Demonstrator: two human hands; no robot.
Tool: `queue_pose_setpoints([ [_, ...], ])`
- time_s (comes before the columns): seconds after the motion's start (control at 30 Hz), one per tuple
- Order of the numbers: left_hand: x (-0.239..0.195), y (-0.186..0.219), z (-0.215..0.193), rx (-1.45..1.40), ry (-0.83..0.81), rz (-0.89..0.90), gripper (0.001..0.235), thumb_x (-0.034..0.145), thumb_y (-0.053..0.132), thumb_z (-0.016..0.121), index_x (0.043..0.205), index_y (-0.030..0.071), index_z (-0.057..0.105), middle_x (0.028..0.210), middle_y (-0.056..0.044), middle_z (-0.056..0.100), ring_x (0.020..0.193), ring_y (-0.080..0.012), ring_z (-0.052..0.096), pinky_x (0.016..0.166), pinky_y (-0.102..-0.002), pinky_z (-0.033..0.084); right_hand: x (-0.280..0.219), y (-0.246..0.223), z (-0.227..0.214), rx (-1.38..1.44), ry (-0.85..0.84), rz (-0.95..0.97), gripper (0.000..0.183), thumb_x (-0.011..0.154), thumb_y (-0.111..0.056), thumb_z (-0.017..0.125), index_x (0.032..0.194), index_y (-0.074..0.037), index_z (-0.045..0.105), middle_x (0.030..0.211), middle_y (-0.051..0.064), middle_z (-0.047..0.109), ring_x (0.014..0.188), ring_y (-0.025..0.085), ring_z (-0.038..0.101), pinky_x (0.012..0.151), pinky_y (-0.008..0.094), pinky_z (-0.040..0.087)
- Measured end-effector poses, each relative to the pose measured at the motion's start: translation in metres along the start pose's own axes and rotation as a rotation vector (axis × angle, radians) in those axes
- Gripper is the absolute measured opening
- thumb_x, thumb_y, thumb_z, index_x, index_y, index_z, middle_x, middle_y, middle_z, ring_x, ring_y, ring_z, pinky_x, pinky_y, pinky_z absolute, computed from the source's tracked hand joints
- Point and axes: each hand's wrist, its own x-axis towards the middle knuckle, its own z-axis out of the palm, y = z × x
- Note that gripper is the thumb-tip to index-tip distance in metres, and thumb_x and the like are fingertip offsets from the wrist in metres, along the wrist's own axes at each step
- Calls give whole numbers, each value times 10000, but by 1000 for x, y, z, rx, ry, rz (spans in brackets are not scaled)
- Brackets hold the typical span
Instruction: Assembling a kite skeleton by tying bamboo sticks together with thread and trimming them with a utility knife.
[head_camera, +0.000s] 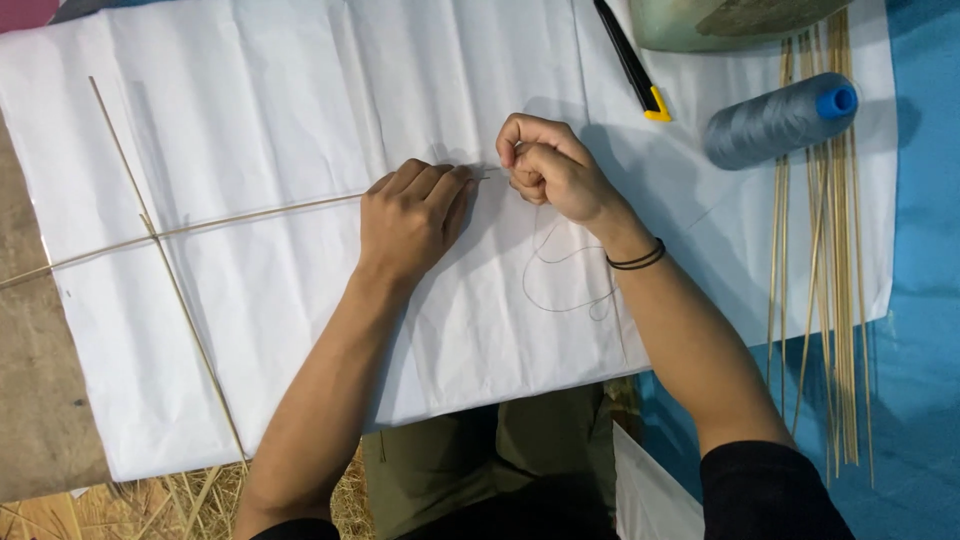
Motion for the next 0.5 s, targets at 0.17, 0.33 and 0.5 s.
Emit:
queue_pose_setpoints([
  [0.17, 6, 4, -8, -23, -15, -18, 83, 968, 95, 669, 978, 122, 747, 735, -23, 687, 670, -162, 656, 547, -250, 526, 0, -3, 6, -69, 26, -12, 123, 922, 21, 381, 939, 28, 503, 515, -14, 280, 389, 63, 312, 362, 180, 245],
  [0.33, 8, 5, -9, -56, -4, -37, 110, 984, 71, 652, 1026, 129, 735, 755, -19, 694, 677, -163, 653, 542, -252, 526, 1, -5, 9, -77, 66, -25, 151, 926, 45, 367, 962, 27, 513, 534, -8, 274, 393, 66, 334, 370, 183, 271],
  [0.5, 9, 5, -12, -53, -16, -46, 129, 999, 64, 647, 1047, 132, 745, 761, -17, 688, 682, -163, 640, 550, -248, 530, -1, -5, 10, -109, 83, -19, 148, 926, 50, 374, 966, 31, 516, 535, 0, 281, 391, 73, 359, 371, 185, 290],
])
